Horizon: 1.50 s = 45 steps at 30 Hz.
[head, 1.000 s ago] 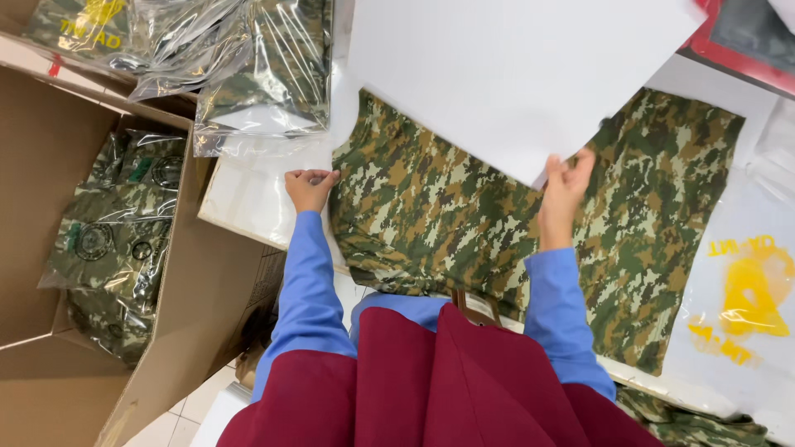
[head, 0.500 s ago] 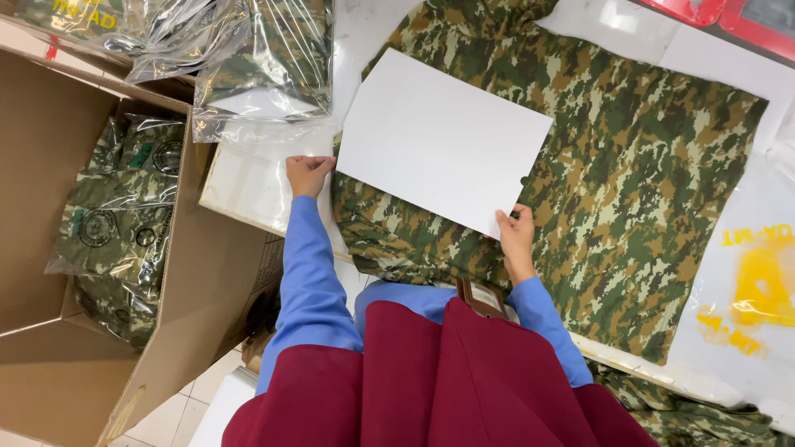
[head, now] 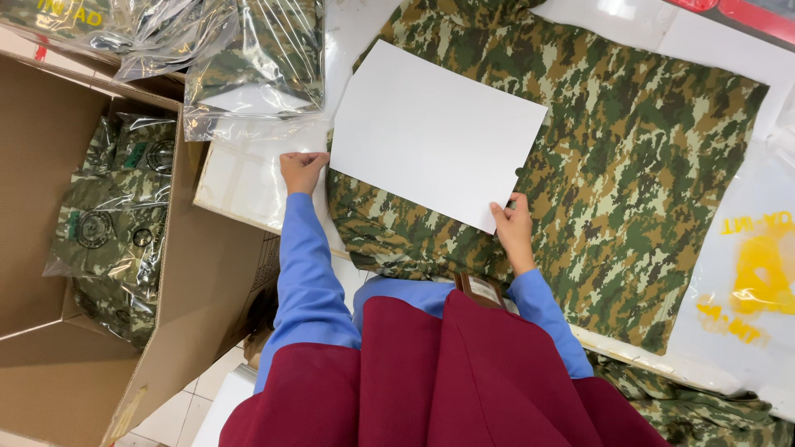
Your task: The person folds camouflage uniform tops over a rectangular white guide, places each folded garment into a yellow-printed plastic bag, and seals the bags by hand, repeating this process for multiple items.
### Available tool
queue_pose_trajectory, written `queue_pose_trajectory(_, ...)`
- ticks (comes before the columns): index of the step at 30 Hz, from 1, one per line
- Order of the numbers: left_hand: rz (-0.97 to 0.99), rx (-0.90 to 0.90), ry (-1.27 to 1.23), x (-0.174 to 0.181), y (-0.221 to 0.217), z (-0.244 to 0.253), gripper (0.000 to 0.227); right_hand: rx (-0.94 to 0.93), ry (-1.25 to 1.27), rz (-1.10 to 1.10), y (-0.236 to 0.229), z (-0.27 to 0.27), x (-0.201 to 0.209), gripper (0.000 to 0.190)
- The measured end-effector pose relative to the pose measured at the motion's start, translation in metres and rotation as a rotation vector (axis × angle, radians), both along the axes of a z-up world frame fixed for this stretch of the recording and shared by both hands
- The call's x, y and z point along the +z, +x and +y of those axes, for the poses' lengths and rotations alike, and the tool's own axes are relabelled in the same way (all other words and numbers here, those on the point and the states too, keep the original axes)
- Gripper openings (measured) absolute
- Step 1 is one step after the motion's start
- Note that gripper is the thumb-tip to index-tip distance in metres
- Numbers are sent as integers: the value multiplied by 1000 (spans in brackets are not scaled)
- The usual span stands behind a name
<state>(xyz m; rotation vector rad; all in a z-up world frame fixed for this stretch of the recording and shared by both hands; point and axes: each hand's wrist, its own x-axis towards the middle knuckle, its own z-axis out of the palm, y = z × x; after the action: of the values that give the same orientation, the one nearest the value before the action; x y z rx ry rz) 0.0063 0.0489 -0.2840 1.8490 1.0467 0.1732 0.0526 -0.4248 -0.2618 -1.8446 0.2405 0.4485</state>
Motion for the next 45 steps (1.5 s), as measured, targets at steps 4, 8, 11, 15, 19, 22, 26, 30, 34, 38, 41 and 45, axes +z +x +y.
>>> queue_pose_trajectory(4, 4, -4, -1, -2, -1, 1, 28, 158, -261, 6, 4, 8, 33, 34)
queue_pose_trajectory(8, -18, 16, -42, -2, -2, 2, 26, 271, -475, 20, 9, 13, 52, 38)
queue_pose_trajectory(11, -235, 64, 292, -35, -12, -11, 12, 427, -781, 45, 19, 12, 41, 51)
queue_pose_trajectory(15, -337, 83, 704, 20, -81, -92, 32, 429, -860, -76, 17, 25, 100, 53)
queue_pose_trajectory(19, -159, 520, 95, -9, -162, -161, 77, 583, -840, -567, 17, 33, 85, 47)
queue_pose_trajectory(22, -149, 529, -413, 16, -168, -182, 110, 669, -901, -591, 15, 35, 59, 38)
queue_pose_trajectory(26, 242, 29, -637, -12, -183, -172, 106, 687, -954, -563, 16, 37, 43, 41)
queue_pose_trajectory(30, 397, -287, -474, 2, -201, -147, 80, 709, -961, -580, 19, 30, 37, 41)
queue_pose_trajectory(34, 408, -474, -432, 119, -141, -137, 79, 723, -922, -589, 23, 26, 36, 48)
queue_pose_trajectory(38, 150, -477, -502, 227, -69, -150, 105, 686, -834, -616, 25, 19, 44, 55)
queue_pose_trajectory(41, -119, -308, -680, 198, 14, -166, 95, 604, -779, -548, 37, 10, 26, 56)
queue_pose_trajectory(45, -191, -717, -495, 102, 111, -161, 87, 549, -775, -464, 44, 4, 19, 56)
